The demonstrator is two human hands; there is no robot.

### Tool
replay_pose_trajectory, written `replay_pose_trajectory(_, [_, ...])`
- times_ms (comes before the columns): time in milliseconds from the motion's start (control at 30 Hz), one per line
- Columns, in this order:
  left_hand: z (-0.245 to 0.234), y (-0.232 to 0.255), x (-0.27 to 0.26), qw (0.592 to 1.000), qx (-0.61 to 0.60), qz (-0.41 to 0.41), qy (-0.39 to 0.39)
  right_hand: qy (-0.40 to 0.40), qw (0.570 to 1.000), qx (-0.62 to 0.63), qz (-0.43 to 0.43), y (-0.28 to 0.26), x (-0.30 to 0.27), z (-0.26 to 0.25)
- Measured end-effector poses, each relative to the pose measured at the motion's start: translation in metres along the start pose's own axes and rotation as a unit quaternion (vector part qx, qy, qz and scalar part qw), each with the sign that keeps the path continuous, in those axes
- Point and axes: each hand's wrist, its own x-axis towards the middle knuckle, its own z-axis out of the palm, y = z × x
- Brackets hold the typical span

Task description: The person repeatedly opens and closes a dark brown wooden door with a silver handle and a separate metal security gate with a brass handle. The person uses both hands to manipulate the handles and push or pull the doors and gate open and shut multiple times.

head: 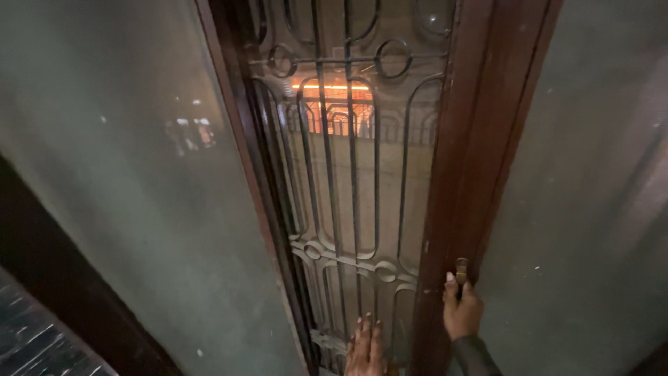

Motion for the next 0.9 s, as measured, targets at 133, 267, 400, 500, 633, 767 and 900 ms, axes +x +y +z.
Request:
replay_pose_trajectory(133, [-0.007,0.014,-0.011,0.999,0.01,-0.031,-0.005,0.031,0.998,0.002,-0.063,0.003,-0.006,0.001])
replay_pose_trajectory(267, [-0.008,0.019,-0.018,0.998,0.028,-0.05,0.008,0.009,0.999,0.009,-0.03,0.006,-0.01,0.002])
replay_pose_trajectory(400, [-0.007,0.012,-0.024,0.999,0.011,-0.048,-0.008,0.048,0.994,0.013,-0.099,0.011,-0.013,0.004])
replay_pose_trajectory(500, [0.0,0.009,-0.034,0.998,0.029,-0.048,0.013,0.082,0.983,-0.005,-0.164,0.018,-0.018,0.002])
replay_pose_trajectory(633, [0.007,0.007,-0.041,0.996,0.041,0.004,0.084,0.067,0.989,-0.083,-0.101,0.025,-0.026,-0.002])
replay_pose_trajectory(767, [0.007,0.007,-0.047,0.999,0.012,-0.027,0.04,0.084,0.986,-0.036,-0.143,0.031,-0.043,-0.01])
replay_pose_trajectory(900, [0.001,0.016,-0.051,0.996,0.028,0.018,0.085,0.111,0.975,-0.078,-0.175,0.032,-0.06,-0.024])
